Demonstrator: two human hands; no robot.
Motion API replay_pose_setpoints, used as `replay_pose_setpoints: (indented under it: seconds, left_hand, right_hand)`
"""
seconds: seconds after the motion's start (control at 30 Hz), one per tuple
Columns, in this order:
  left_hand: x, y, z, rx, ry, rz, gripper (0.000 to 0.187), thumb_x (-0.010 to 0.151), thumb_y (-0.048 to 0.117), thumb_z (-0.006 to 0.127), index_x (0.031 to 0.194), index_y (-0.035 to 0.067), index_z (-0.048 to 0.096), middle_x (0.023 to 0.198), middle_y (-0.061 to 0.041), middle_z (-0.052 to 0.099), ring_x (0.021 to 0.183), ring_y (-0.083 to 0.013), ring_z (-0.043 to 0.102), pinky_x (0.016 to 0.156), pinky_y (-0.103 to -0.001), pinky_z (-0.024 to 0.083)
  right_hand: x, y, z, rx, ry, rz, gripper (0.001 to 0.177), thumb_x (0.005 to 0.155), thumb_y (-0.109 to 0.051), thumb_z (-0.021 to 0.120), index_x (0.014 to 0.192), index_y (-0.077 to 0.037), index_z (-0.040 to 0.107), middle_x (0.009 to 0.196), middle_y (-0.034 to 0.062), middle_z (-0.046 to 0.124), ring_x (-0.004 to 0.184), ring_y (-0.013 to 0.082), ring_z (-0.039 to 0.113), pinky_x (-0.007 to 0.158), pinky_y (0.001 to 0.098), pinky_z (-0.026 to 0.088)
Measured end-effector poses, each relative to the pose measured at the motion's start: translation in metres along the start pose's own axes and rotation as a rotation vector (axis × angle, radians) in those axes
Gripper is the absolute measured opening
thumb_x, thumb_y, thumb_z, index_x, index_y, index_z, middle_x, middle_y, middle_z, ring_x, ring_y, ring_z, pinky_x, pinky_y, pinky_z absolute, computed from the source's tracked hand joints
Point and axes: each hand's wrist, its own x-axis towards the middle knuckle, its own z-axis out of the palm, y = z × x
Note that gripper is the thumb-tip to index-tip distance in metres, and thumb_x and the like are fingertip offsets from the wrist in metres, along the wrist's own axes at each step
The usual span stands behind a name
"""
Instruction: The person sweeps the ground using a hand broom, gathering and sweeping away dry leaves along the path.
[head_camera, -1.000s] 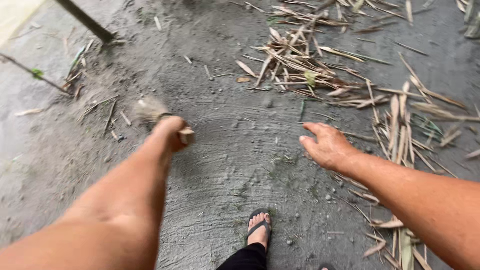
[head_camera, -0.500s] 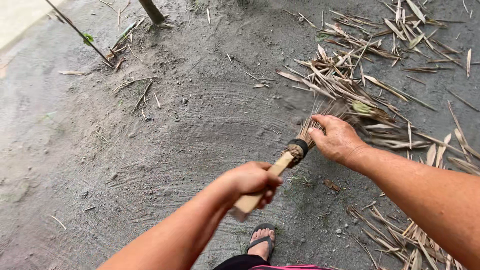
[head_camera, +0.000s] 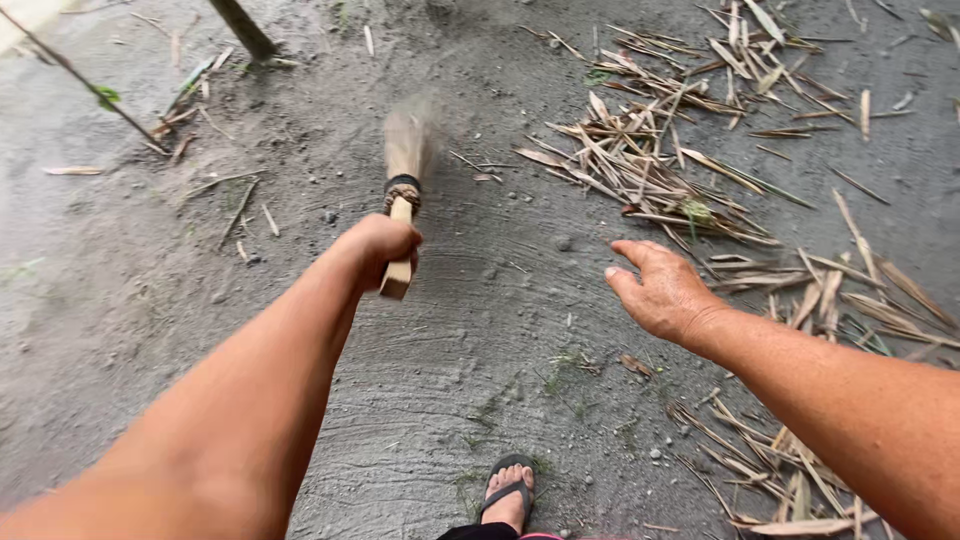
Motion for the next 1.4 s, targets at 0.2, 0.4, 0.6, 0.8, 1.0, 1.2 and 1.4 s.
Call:
replay_pose_setpoints:
  seconds: [0.2, 0.4, 0.6, 0.8, 1.0, 1.2, 1.4]
  left_hand:
    - [0.027, -0.014, 0.100, 0.090, -0.143, -0.104, 0.028, 0.092, 0.015, 0.068, 0.111, -0.004, 0.062, 0.078, -0.010, 0.066, 0.061, -0.0211, 0.064, 0.053, -0.039, 0.053]
    - [-0.067, -0.026, 0.244, 0.248, -0.437, -0.002, 0.034, 0.090, 0.017, 0.070, 0.113, -0.006, 0.065, 0.083, -0.013, 0.070, 0.065, -0.0226, 0.068, 0.056, -0.040, 0.056]
    - [-0.102, 0.015, 0.210, 0.214, -0.725, 0.151, 0.038, 0.087, 0.018, 0.070, 0.116, -0.006, 0.068, 0.074, -0.011, 0.067, 0.056, -0.0210, 0.065, 0.047, -0.037, 0.053]
    - [-0.161, 0.032, 0.111, 0.139, -0.676, 0.146, 0.057, 0.087, 0.014, 0.069, 0.141, 0.007, 0.055, 0.071, -0.004, 0.061, 0.053, -0.0141, 0.058, 0.046, -0.032, 0.051]
    - [-0.124, 0.027, 0.084, -0.003, -0.387, 0.097, 0.046, 0.088, 0.012, 0.066, 0.133, 0.009, 0.054, 0.067, -0.005, 0.059, 0.051, -0.0164, 0.056, 0.044, -0.035, 0.048]
    - [0.013, 0.019, 0.118, -0.095, -0.186, 0.007, 0.017, 0.091, 0.009, 0.066, 0.105, 0.004, 0.058, 0.069, -0.005, 0.058, 0.054, -0.0186, 0.056, 0.047, -0.037, 0.047]
    - [0.019, 0.012, 0.223, 0.152, -0.258, -0.097, 0.015, 0.090, 0.007, 0.065, 0.103, 0.005, 0.060, 0.075, -0.008, 0.065, 0.067, -0.0238, 0.065, 0.056, -0.044, 0.053]
  right_hand:
    - [-0.024, 0.020, -0.004, -0.010, -0.033, 0.066, 0.057, 0.095, -0.037, 0.058, 0.143, -0.006, 0.053, 0.145, 0.0182, 0.054, 0.134, 0.0345, 0.052, 0.113, 0.0414, 0.039]
    - [-0.016, 0.028, -0.028, -0.081, -0.036, 0.031, 0.058, 0.094, -0.037, 0.058, 0.143, -0.006, 0.054, 0.145, 0.0172, 0.056, 0.135, 0.0335, 0.054, 0.114, 0.0410, 0.041]
    - [0.000, 0.009, -0.046, -0.070, -0.035, 0.044, 0.059, 0.094, -0.037, 0.058, 0.144, -0.007, 0.053, 0.145, 0.0169, 0.055, 0.132, 0.0322, 0.055, 0.112, 0.0409, 0.041]
    - [0.002, 0.019, -0.031, 0.000, 0.003, 0.036, 0.058, 0.093, -0.038, 0.056, 0.144, -0.008, 0.055, 0.142, 0.0157, 0.059, 0.132, 0.0314, 0.058, 0.114, 0.0395, 0.043]
    - [-0.005, 0.047, -0.017, -0.013, 0.027, 0.033, 0.059, 0.094, -0.038, 0.057, 0.143, -0.007, 0.054, 0.145, 0.0174, 0.056, 0.135, 0.0338, 0.053, 0.114, 0.0417, 0.040]
    - [-0.011, 0.081, -0.017, 0.032, 0.109, 0.018, 0.059, 0.093, -0.040, 0.057, 0.141, -0.006, 0.055, 0.145, 0.0187, 0.056, 0.136, 0.0354, 0.052, 0.114, 0.0418, 0.040]
    - [-0.053, 0.136, -0.033, 0.051, 0.135, 0.109, 0.058, 0.091, -0.040, 0.058, 0.140, -0.008, 0.057, 0.142, 0.0189, 0.058, 0.132, 0.0354, 0.055, 0.112, 0.0403, 0.043]
